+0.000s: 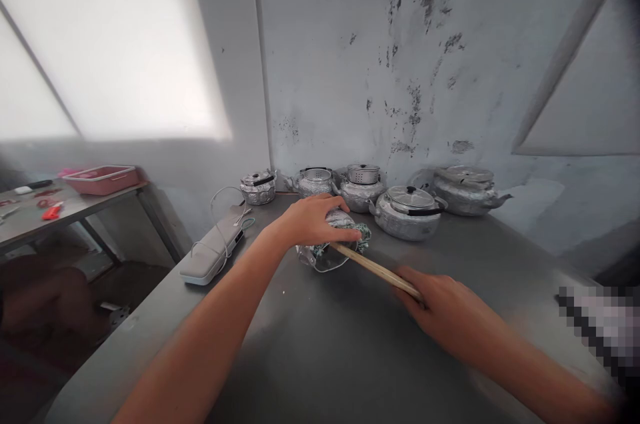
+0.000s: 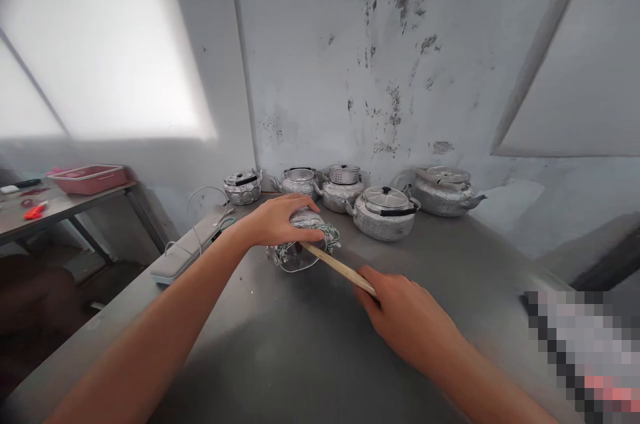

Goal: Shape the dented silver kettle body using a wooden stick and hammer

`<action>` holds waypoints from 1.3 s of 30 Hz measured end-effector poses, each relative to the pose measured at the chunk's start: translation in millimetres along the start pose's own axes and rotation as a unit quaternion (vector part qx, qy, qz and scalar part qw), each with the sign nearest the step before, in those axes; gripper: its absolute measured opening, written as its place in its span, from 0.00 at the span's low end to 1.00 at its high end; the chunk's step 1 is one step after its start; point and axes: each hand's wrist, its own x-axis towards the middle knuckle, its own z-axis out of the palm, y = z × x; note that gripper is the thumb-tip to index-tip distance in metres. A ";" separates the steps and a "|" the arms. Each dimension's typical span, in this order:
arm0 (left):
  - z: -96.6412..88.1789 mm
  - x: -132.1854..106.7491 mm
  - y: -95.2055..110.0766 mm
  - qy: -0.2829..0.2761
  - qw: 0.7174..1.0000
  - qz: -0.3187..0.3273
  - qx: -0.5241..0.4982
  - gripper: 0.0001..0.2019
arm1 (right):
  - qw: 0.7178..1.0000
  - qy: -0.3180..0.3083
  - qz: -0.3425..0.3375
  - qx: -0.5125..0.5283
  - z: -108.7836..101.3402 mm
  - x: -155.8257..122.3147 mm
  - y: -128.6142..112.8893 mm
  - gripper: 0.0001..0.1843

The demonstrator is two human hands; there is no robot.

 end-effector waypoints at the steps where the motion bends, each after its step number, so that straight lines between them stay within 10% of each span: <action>1: 0.5 0.1 0.1 0.005 1.000 0.003 -0.001 0.31 | 1.000 -0.003 0.000 0.007 0.2 -0.1 -0.4 0.13; 11: 0.8 3.7 -7.7 0.015 0.998 0.034 -0.045 0.27 | 0.978 -0.119 0.017 0.169 4.3 -11.2 -25.8 0.18; 39: 4.5 8.2 -10.8 0.032 0.999 -0.027 -0.029 0.27 | 0.980 -0.063 0.004 0.186 12.9 -17.2 -39.6 0.20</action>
